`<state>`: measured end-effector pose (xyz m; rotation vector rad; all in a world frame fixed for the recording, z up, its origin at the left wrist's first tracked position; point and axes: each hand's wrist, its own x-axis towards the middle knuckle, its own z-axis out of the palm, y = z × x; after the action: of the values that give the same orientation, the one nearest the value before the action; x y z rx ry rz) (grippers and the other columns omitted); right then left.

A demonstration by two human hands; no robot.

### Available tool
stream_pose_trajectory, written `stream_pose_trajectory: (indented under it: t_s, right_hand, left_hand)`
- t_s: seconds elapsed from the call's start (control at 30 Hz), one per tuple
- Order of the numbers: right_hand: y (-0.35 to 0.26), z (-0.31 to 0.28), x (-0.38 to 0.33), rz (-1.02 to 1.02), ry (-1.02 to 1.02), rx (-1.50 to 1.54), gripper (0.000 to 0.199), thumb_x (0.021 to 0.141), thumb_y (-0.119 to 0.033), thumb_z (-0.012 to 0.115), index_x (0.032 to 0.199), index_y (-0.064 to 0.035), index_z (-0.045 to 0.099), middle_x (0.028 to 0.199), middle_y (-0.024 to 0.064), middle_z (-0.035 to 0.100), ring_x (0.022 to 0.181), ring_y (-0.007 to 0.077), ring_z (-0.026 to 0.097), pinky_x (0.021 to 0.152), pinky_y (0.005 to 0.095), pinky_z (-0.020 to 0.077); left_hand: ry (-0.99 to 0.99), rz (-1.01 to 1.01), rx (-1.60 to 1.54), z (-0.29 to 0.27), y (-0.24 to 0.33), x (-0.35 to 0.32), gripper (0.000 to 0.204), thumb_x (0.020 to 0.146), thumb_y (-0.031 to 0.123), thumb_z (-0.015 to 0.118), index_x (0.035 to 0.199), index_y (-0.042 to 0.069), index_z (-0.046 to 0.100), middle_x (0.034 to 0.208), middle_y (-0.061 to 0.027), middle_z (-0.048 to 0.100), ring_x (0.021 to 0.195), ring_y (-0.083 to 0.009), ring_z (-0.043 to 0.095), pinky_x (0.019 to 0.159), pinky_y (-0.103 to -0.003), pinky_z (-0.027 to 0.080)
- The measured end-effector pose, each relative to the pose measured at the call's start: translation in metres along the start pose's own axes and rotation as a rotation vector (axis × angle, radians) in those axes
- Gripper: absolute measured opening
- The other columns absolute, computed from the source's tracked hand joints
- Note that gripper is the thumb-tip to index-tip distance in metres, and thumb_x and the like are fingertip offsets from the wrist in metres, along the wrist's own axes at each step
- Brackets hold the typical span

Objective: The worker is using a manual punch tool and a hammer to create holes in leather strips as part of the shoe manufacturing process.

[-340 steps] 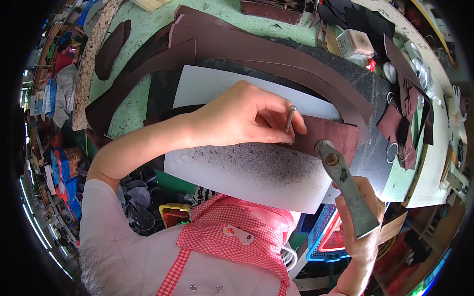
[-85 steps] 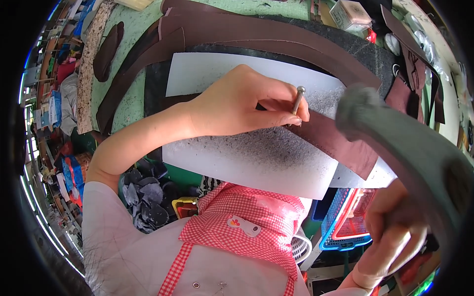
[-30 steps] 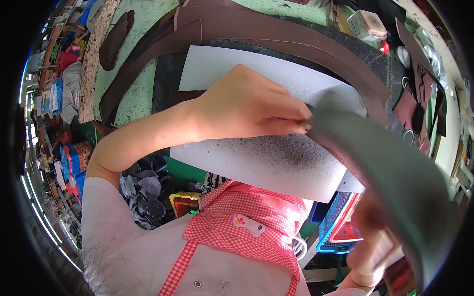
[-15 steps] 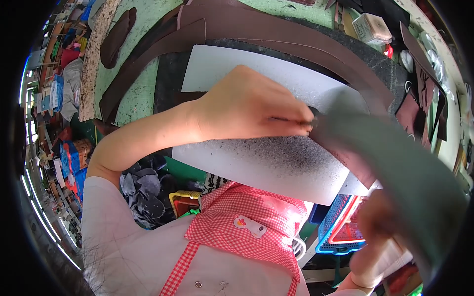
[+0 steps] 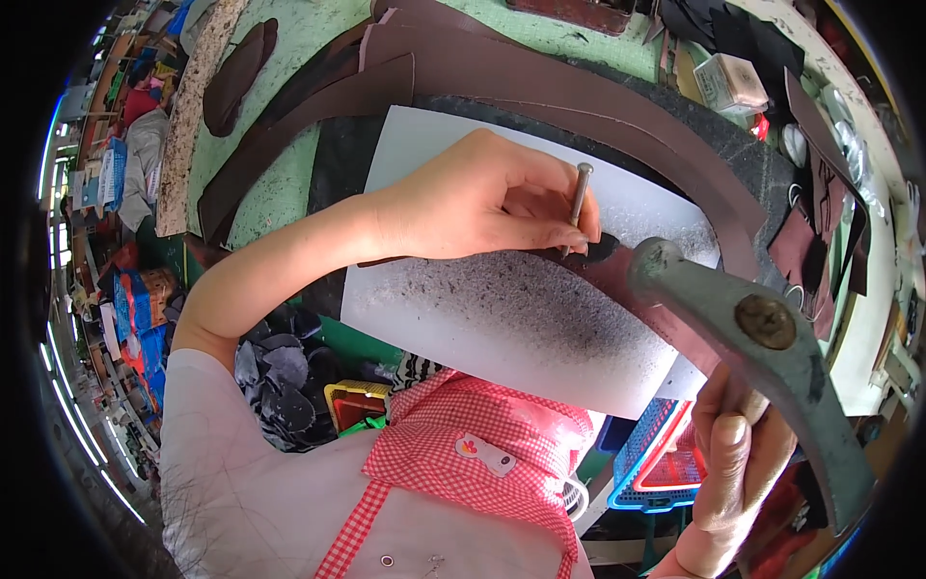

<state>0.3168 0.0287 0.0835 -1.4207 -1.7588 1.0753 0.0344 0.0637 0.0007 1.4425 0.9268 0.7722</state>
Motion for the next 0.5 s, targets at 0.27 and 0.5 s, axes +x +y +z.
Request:
stream_pose_trajectory:
  t_s: [0.27,0.5]
  right_hand:
    - [-0.01,-0.057,0.084,0.121,-1.447,0.228,0.022,0.083,-0.009,0.072,0.094,0.0039,0.058,0.087,0.0166,0.066,0.085,0.0222,0.069,0.08,0.0347,0.0572]
    - [0.014,-0.013,-0.01,0.075,-0.221,-0.177,0.057,0.097,-0.049,0.047,0.118,0.0042,0.046,0.074,0.0017,0.047,0.053,0.0036,0.033,0.048,0.0192,0.0254]
  left_hand:
    - [0.094,0.105,0.299,0.01,0.001,-0.004,0.01,0.084,0.007,0.069,0.092,0.002,0.067,0.086,-0.0081,0.071,0.079,-0.0172,0.071,0.072,-0.028,0.056]
    - [0.141,0.134,0.372,0.007,0.0,-0.01,0.011,0.084,0.009,0.068,0.092,0.003,0.065,0.086,-0.0088,0.07,0.075,-0.0199,0.07,0.066,-0.028,0.053]
